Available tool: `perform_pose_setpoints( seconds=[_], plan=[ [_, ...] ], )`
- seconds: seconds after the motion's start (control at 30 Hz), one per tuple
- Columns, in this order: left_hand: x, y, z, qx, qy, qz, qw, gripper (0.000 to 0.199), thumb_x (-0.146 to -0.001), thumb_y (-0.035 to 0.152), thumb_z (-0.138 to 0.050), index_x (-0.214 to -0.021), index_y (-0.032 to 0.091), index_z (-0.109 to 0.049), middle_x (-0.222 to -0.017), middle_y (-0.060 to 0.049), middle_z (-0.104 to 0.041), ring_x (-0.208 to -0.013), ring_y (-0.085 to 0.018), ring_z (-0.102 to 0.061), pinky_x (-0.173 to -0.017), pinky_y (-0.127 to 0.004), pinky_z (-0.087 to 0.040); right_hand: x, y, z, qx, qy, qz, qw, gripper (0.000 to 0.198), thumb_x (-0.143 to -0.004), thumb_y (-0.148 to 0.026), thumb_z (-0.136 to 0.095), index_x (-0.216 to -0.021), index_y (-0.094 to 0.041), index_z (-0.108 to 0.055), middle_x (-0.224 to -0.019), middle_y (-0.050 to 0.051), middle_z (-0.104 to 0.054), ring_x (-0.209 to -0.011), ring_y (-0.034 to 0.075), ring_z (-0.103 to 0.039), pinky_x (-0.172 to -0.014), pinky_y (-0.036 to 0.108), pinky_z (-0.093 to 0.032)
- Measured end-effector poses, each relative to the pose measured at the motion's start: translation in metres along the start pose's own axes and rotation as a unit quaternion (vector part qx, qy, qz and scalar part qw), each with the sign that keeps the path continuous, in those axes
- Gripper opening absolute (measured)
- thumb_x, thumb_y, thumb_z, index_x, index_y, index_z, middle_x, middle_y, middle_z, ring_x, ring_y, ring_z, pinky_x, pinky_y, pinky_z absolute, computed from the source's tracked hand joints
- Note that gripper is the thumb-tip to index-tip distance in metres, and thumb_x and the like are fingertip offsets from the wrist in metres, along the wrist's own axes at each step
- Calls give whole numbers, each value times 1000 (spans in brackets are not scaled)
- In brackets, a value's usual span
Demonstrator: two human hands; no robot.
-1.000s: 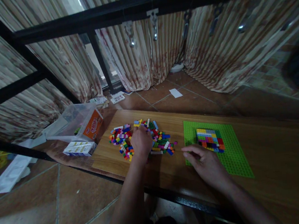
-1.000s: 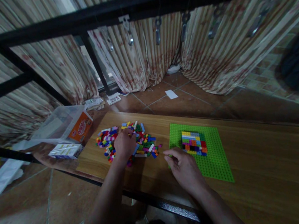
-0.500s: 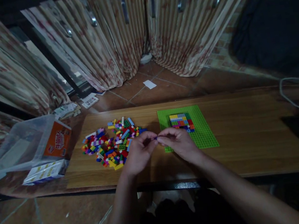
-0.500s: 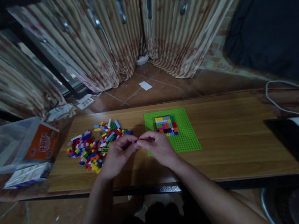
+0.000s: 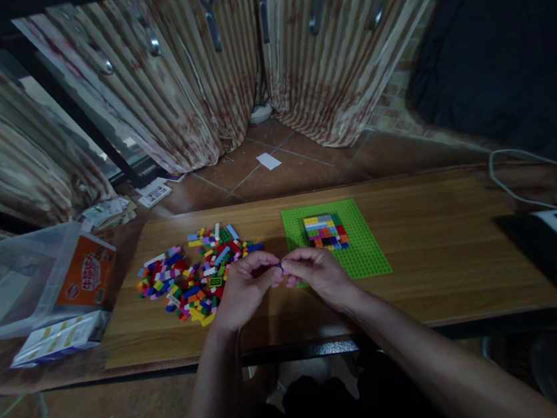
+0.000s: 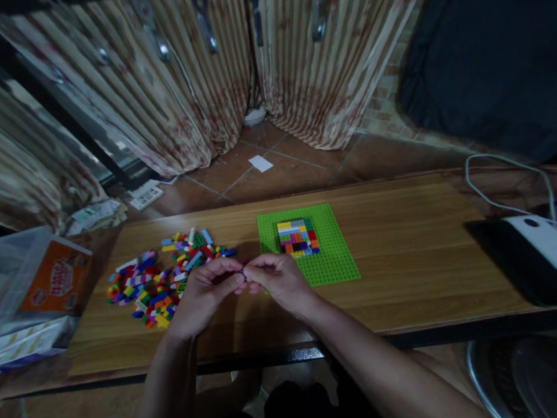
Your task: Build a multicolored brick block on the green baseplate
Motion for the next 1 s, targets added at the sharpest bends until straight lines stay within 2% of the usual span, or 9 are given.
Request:
perform_pose_setpoints(
  seconds=[0.13,0.2,0.3,0.4,0.47,0.57,0.7,0.83,1.0],
  plan=[
    [-2,-5,5,-20,4,18,1000,23,-76,31,-70,-90,14,-66,-81,-3,-69,-72,-14,-64,-71,-27,-50,-4,9,3,107,30,45,993,16,-81,-33,-63,-86,-18,-67,-69,0,-69,-59,12,-62,-57,25,-49],
    [-3,-8,8,-44,23,23,998,22,-76,29,-69,-91,14,-67,-80,-3,-69,-73,-15,-64,-72,-28,-50,-4,11,6,205,57,76,974,12,-82,-27,-61,-89,-19,-67,-70,0,-67,-58,12,-60,-57,25,-47],
    [-4,-11,13,-73,56,37,995,21,-74,27,-68,-91,14,-67,-78,-3,-69,-73,-16,-64,-72,-29,-51,-3,10,7,327,65,111,936,11,-83,-19,-59,-90,-18,-68,-76,3,-70,-65,14,-63,-64,28,-48],
    [-5,-13,14,-68,71,48,994,22,-74,27,-68,-91,14,-67,-81,-4,-70,-75,-16,-65,-72,-29,-51,-3,9,5,371,48,122,919,16,-82,-14,-58,-93,-17,-68,-85,6,-73,-76,17,-66,-72,31,-49],
    [-5,-13,14,-57,78,49,994,23,-72,27,-70,-90,13,-67,-81,-4,-70,-75,-16,-64,-72,-30,-51,-3,11,4,351,38,108,929,18,-85,-16,-55,-98,-17,-68,-85,6,-73,-73,17,-67,-70,31,-49],
    [-4,-12,13,-35,83,42,995,26,-68,27,-74,-89,13,-67,-78,-3,-69,-71,-15,-63,-69,-28,-51,-4,13,4,264,30,78,961,22,-88,-26,-53,-102,-16,-67,-84,5,-72,-68,16,-67,-65,30,-51],
    [-3,-9,10,8,83,29,996,29,-64,28,-79,-86,13,-67,-77,-1,-67,-67,-12,-61,-64,-25,-50,-5,10,1,125,13,56,990,23,-81,-37,-64,-93,-17,-67,-73,1,-70,-60,12,-62,-58,26,-49],
    [-1,-5,5,40,62,15,997,28,-63,28,-81,-82,13,-66,-75,0,-67,-66,-11,-61,-64,-24,-49,-5,5,-1,64,3,51,997,23,-77,-41,-69,-78,-18,-66,-63,-1,-65,-54,10,-55,-53,24,-45],
    [0,-4,-2,52,53,9,997,25,-65,29,-81,-78,12,-67,-70,-1,-68,-62,-10,-60,-61,-23,-47,-4,3,0,83,-13,54,995,24,-77,-41,-67,-72,-18,-66,-60,-1,-65,-51,9,-53,-53,24,-45]
  ],
)
Point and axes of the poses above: each hand's wrist, its own x-axis away from the middle knuckle, its own z-axis out of the back of the hand, y = z × x, the point moved 2 cm from there along -x, towards the middle knuckle
